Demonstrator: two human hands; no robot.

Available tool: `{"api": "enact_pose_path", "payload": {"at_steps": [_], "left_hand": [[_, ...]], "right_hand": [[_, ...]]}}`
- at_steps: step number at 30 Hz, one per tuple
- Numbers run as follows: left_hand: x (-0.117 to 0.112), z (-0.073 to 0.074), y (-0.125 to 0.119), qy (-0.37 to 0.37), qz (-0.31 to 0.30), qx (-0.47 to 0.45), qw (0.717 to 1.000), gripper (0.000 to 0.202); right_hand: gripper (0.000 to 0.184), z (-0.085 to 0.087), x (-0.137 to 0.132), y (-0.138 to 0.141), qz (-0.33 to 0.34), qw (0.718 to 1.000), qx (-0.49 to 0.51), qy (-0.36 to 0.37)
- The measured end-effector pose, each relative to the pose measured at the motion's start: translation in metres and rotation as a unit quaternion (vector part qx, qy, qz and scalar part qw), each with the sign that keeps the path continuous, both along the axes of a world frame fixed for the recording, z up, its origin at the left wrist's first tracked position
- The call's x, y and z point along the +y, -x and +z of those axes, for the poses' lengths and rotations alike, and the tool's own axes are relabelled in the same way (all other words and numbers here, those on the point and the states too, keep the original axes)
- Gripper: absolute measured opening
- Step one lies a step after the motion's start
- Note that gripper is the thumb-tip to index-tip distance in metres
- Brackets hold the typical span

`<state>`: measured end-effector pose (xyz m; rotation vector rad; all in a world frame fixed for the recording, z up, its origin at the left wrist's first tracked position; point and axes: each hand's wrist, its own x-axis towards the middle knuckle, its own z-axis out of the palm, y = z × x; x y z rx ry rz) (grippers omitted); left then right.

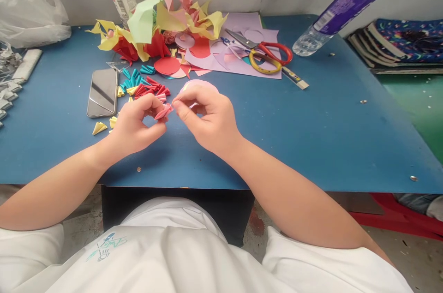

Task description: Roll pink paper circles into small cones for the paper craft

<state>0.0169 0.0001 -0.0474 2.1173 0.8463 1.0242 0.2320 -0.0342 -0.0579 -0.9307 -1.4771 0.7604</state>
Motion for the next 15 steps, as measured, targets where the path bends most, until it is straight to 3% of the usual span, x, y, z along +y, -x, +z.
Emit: {"api": "enact_pose_path", "payload": {"at_steps": [7,11,15], "left_hand": [[0.0,-0.001,0.001,0.076,0.026,0.016,0.997,0.018],[0.001,0.001,0.001,0.121,0.067,0.006,0.99,0.028],[0.0,0.004,0.0,0.137,0.106,-0.023,0.985,0.027]], "right_hand": [[0.047,0.016,0.008,-0.004,-0.163,0.966,0.194,-0.045],[0.05,0.021,0.006,-0.004,-0.044,0.977,0.195,0.068],[0.049,0.012,0.005,0.001,0.086,0.97,0.179,0.138]]}}
